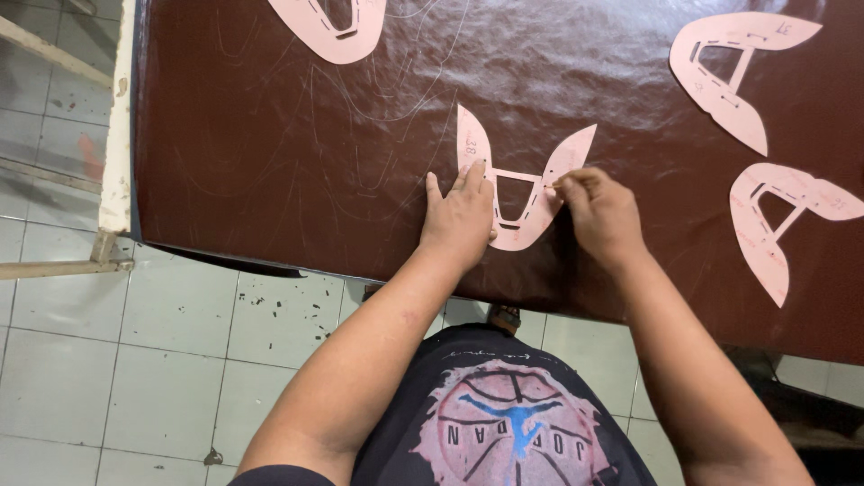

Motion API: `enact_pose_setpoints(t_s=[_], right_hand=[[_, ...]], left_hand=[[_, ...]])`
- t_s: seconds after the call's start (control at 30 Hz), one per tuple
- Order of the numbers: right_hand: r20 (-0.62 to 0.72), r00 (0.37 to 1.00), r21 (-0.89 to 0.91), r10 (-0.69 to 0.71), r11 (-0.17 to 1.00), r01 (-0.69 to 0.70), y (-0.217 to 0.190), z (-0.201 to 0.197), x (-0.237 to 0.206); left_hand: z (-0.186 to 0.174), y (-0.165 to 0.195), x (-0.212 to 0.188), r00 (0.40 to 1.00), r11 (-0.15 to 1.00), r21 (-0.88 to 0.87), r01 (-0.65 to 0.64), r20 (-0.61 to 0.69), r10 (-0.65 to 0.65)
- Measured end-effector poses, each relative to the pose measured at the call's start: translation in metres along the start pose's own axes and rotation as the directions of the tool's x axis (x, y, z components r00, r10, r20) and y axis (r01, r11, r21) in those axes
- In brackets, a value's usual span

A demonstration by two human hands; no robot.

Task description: The person works at a padded workbench covered with pink paper shoe pattern pieces. They pick up each pattern piece, hold it flat, and use a small marking tool to make marks along the pattern edges, then set the finished piece aside and take the next one.

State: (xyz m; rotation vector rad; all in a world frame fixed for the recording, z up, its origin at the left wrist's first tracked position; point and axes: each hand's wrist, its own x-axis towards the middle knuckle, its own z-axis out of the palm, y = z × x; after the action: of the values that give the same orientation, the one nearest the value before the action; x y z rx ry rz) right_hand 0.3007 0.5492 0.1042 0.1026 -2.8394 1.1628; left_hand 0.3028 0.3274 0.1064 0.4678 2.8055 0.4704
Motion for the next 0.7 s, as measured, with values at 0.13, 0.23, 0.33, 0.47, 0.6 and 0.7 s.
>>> enact_pose_setpoints(t_s=[0.13, 0.23, 0.33, 0.47, 0.6, 0.7], right_hand=[[-0.039, 0.997, 0.181, 0.068, 0.982, -0.060, 0.008, -0.001, 0.009], [-0.045, 0.998, 0.184, 0.036, 0.983, -0.027, 0.008, 0.005, 0.006], [-0.089, 0.983, -0.010, -0.159, 0.987, 0.159, 0.004, 0.007, 0.001], [-0.040, 0.994, -0.167, -0.106, 0.981, 0.098, -0.001, 0.001, 0.012], [0.035, 0.999, 0.057, -0.016, 0.998, 0.014, -0.015, 0.019, 0.007], [0.110, 0.994, 0.201, -0.015, 0.979, -0.008, -0.026, 0.039, 0.006]], left_hand=[[0.004, -0.003, 0.000, 1.000, 0.999, -0.043, -0.009, -0.015, 0.008], [0.007, -0.008, -0.002, 0.998, 0.996, -0.081, -0.033, -0.065, 0.027], [0.010, -0.010, -0.002, 0.996, 0.995, -0.096, -0.039, -0.079, 0.032], [0.013, -0.011, -0.001, 0.993, 0.994, -0.093, -0.054, -0.107, 0.044], [0.014, -0.013, -0.003, 0.991, 0.990, -0.125, -0.065, -0.126, 0.049], [0.015, -0.014, -0.004, 0.988, 0.991, -0.108, -0.077, -0.139, 0.062]])
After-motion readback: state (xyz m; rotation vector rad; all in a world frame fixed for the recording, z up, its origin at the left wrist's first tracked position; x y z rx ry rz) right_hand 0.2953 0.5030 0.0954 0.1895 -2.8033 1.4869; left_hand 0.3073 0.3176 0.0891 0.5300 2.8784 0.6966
